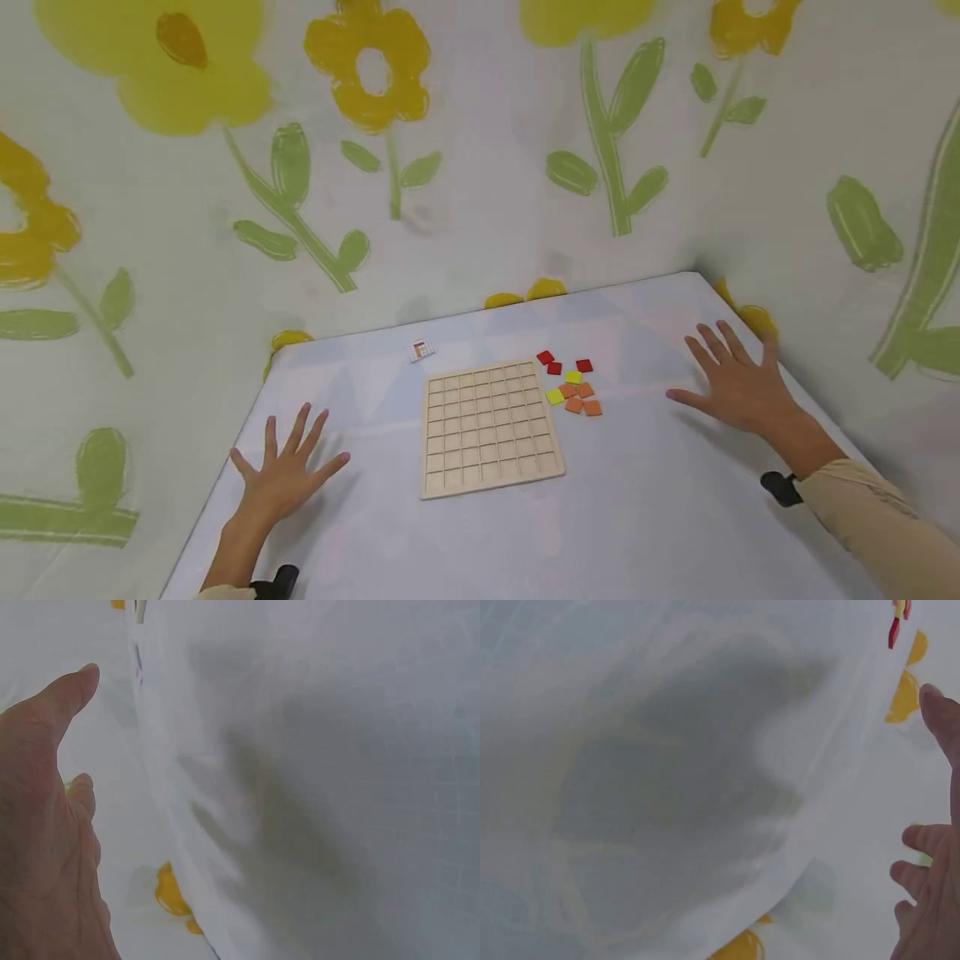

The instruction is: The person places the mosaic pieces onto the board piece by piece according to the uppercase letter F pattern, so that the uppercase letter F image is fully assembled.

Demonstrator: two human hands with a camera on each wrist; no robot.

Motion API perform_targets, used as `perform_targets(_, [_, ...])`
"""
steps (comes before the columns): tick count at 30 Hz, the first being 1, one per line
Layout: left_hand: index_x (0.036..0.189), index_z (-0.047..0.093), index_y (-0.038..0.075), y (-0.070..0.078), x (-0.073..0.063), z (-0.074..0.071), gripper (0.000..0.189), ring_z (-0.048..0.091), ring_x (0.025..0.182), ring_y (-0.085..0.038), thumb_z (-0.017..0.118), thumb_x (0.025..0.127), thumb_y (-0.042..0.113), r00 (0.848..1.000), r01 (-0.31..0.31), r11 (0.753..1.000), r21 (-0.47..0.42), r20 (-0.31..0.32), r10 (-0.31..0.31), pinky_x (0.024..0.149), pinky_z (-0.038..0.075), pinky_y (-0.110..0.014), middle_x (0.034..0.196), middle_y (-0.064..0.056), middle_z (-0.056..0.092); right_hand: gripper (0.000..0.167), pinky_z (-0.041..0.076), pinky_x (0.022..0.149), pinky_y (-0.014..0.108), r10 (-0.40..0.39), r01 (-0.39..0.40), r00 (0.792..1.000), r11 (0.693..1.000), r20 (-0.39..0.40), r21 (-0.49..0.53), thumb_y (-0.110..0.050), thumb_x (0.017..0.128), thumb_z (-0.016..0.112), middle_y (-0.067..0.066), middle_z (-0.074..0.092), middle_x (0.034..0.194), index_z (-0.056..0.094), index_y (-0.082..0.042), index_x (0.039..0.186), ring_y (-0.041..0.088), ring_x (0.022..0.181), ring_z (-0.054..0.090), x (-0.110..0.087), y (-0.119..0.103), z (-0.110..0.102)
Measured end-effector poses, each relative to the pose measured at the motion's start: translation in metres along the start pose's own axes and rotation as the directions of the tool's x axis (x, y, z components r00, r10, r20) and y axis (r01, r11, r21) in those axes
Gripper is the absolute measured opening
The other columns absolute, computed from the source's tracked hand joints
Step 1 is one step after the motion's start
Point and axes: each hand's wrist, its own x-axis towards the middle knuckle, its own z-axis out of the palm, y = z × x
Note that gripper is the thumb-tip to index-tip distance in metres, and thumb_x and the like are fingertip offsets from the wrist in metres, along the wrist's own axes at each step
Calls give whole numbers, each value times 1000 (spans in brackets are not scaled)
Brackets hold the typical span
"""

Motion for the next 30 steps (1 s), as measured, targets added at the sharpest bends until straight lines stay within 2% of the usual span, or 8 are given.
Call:
perform_targets(3, [162,13,30,-1,-1,0,93,-19,147,-44,39,89,80,1000,2,1000,-11,-10,-3,89,-30,-75,168,3,-6,97,-5,106,76,-27,28,999,999,-26,25,-68,86,62,22,32,157,37,-1,152,37,150,10,6,-9,3])
perform_targets(5, [162,14,30,4,2,1,91,-12,148,-45,42,90,78,1000,-7,999,-35,-23,6,92,-27,-75,169,2,-1,92,2,106,75,-47,50,997,998,-58,48,-64,85,66,22,38,152,42,0,147,39,145,20,8,-15,5])
perform_targets(8, [162,16,32,20,11,7,88,2,149,-44,46,91,75,999,-30,996,-89,-33,27,99,-19,-76,168,0,7,82,15,102,73,-73,81,993,993,-93,89,-54,84,73,24,46,143,49,0,141,41,135,32,9,-24,5])
perform_targets(11, [161,20,34,39,18,13,85,13,148,-40,47,91,74,997,-66,988,-138,-57,59,106,-5,-74,167,0,16,72,23,95,70,-98,111,990,986,-100,127,-43,84,78,25,51,137,54,0,136,43,129,39,14,-39,6])
perform_targets(15, [160,26,32,60,25,15,80,20,146,-35,51,93,68,988,-125,970,-209,-112,103,109,6,-67,165,3,21,62,26,94,69,-129,142,988,973,-80,180,-33,84,79,24,56,133,58,-1,132,42,126,43,25,-62,8])
perform_targets(21, [157,34,29,87,34,23,74,22,143,-36,58,94,59,980,-171,947,-273,-151,133,105,12,-64,165,3,22,55,29,95,67,-154,157,988,966,-29,207,-28,85,80,22,59,131,62,-2,130,41,123,47,37,-87,14])
perform_targets(25, [156,38,27,97,40,32,71,26,142,-38,60,95,55,978,-185,924,-336,-159,138,104,15,-62,163,3,27,51,30,96,65,-136,134,991,964,-10,228,-23,86,79,23,59,131,62,-2,129,41,124,48,47,-95,19])
perform_targets(30, [155,40,23,101,47,48,69,31,139,-39,63,95,48,976,-205,875,-438,-158,150,102,21,-62,161,5,31,47,28,99,65,-100,91,995,968,26,233,-19,89,75,25,57,132,62,-1,129,42,125,45,61,-97,28])
